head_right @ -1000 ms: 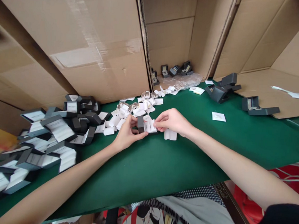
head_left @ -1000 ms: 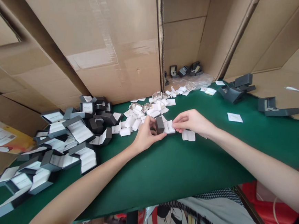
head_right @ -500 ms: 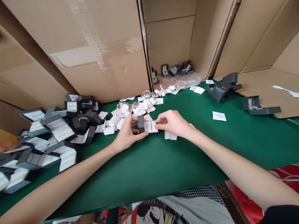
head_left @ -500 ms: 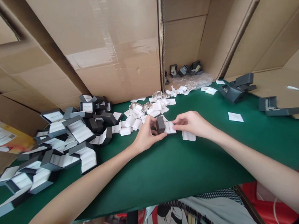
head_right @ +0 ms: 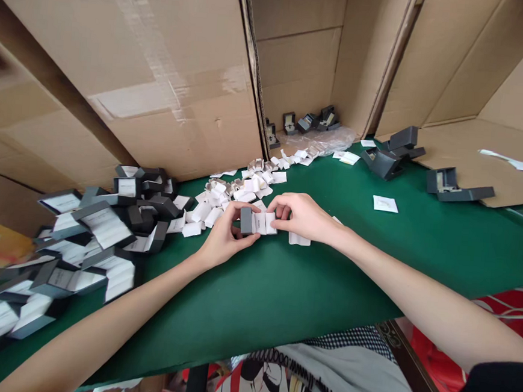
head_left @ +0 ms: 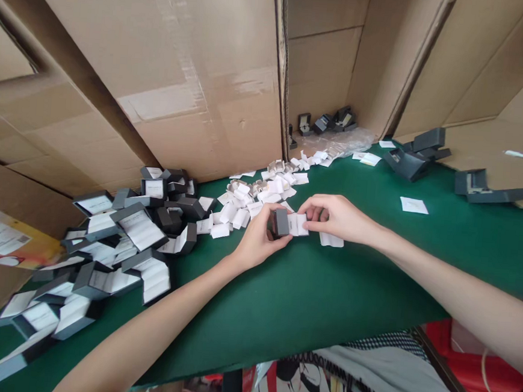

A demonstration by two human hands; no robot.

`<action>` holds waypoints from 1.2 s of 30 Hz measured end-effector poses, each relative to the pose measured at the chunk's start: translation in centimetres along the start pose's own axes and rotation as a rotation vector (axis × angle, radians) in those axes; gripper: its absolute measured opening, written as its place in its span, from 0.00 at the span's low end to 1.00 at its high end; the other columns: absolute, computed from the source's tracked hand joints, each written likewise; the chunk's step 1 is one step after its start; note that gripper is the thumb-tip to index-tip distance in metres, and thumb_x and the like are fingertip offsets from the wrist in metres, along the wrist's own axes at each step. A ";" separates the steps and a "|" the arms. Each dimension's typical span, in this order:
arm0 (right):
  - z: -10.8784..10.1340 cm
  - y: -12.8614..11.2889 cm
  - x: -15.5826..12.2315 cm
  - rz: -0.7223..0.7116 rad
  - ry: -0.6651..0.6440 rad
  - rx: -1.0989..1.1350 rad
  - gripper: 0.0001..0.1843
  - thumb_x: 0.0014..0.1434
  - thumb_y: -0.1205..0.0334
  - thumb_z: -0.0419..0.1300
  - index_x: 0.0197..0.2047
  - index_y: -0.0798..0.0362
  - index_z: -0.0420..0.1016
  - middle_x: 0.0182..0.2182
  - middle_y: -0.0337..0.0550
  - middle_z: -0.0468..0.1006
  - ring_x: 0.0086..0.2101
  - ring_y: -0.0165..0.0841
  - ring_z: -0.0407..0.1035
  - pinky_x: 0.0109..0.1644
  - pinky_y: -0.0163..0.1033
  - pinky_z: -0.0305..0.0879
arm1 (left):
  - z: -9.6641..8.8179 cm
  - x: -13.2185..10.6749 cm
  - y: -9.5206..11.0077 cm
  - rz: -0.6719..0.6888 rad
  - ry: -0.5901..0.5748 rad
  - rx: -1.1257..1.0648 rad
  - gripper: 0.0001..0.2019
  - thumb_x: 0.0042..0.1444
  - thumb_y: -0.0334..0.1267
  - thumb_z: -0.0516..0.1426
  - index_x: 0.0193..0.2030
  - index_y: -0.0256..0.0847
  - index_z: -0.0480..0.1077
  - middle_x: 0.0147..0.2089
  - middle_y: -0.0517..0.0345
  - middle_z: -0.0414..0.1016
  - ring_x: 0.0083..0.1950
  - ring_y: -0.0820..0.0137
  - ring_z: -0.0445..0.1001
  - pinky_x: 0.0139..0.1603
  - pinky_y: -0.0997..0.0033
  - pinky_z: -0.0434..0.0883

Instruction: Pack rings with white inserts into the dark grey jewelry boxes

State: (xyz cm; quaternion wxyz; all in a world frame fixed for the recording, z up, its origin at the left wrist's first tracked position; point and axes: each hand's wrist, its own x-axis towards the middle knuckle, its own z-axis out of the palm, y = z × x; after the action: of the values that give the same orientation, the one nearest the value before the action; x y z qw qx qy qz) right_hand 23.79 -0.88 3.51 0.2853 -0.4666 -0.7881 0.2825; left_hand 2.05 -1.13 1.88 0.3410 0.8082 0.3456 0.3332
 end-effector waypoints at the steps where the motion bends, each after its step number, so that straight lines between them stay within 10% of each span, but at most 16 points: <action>1: 0.0 -0.2 0.0 -0.009 0.019 -0.023 0.11 0.51 0.60 0.62 0.38 0.54 0.76 0.33 0.42 0.74 0.31 0.30 0.69 0.35 0.37 0.66 | 0.0 0.0 0.1 0.008 0.002 0.018 0.18 0.52 0.34 0.59 0.48 0.43 0.58 0.51 0.53 0.66 0.44 0.69 0.69 0.28 0.78 0.67; 13: 1.3 -0.7 -0.6 -0.211 0.120 -0.241 0.08 0.56 0.68 0.56 0.39 0.54 0.74 0.39 0.46 0.73 0.40 0.37 0.68 0.40 0.41 0.64 | -0.1 0.0 -0.1 0.061 -0.014 0.096 0.18 0.50 0.31 0.58 0.47 0.43 0.59 0.50 0.54 0.66 0.43 0.69 0.69 0.29 0.78 0.65; 30: 2.6 1.5 0.7 0.039 0.146 0.205 0.08 0.56 0.62 0.58 0.38 0.53 0.75 0.35 0.43 0.78 0.34 0.33 0.73 0.39 0.39 0.70 | -1.1 1.0 -1.1 -0.037 -0.090 0.075 0.24 0.51 0.41 0.61 0.53 0.43 0.57 0.49 0.52 0.69 0.45 0.63 0.71 0.29 0.74 0.67; 36: 2.9 0.5 0.7 -0.290 0.222 -0.008 0.12 0.59 0.66 0.54 0.43 0.51 0.76 0.43 0.44 0.76 0.44 0.36 0.70 0.49 0.44 0.67 | -1.1 1.0 -1.4 -0.048 -0.090 0.083 0.25 0.51 0.43 0.61 0.54 0.43 0.57 0.49 0.52 0.69 0.45 0.63 0.71 0.27 0.74 0.65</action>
State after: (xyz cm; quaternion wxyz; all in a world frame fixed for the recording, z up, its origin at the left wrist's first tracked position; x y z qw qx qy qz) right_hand 21.71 -0.61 1.29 0.4064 -0.3774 -0.8120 0.1819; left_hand 1.33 0.76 1.70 0.3302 0.8274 0.3626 0.2737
